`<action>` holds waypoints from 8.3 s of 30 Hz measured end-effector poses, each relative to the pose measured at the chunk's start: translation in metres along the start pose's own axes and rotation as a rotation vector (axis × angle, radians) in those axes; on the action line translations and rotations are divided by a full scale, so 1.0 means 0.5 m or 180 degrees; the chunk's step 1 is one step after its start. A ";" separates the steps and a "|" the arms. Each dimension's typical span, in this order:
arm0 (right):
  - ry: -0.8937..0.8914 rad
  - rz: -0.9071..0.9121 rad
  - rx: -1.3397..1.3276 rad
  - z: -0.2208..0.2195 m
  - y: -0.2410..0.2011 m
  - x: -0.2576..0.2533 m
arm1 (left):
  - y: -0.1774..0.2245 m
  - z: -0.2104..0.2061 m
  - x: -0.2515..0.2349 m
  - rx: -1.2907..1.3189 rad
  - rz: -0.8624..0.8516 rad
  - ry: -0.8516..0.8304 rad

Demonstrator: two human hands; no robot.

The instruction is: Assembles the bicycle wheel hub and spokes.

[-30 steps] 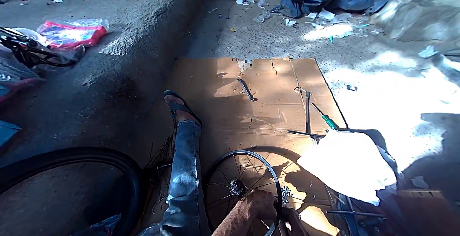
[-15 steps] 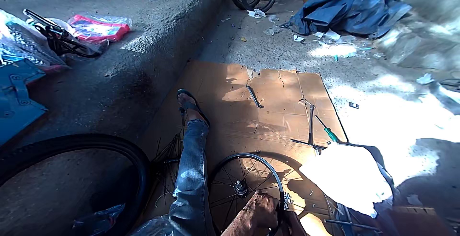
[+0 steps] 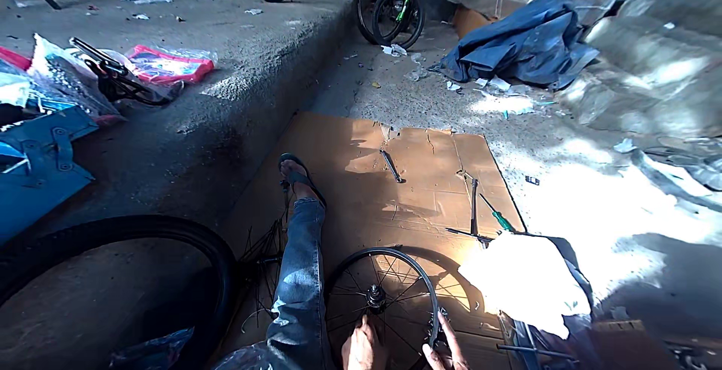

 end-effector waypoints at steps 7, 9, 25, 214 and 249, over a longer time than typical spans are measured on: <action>-0.0638 -0.0783 0.0543 0.007 0.000 -0.016 | 0.075 -0.129 -0.007 0.2239 -0.0087 -0.0800; -0.0731 -0.0555 0.0886 0.010 -0.010 -0.028 | 0.083 -0.138 -0.010 0.2446 -0.0016 -0.0675; -0.0333 -0.0152 0.0115 0.015 0.021 -0.033 | -0.060 -0.024 -0.074 0.0988 -0.0193 0.1511; 0.0549 0.0206 -0.0735 0.007 0.039 -0.001 | 0.155 -0.094 -0.048 0.0186 -0.2488 -0.1698; 0.0165 0.0273 -0.0333 0.001 0.049 -0.004 | 0.168 -0.111 -0.037 -0.0592 -0.2292 -0.1801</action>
Point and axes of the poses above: each hand's wrist, its own x-axis away from the middle knuckle, its own z-axis out of the back of the hand, y = z × x, the point moved 6 cm from there along -x, towards the middle knuckle, and after that the axes turned 6 degrees about x, right-handed, at the moved point
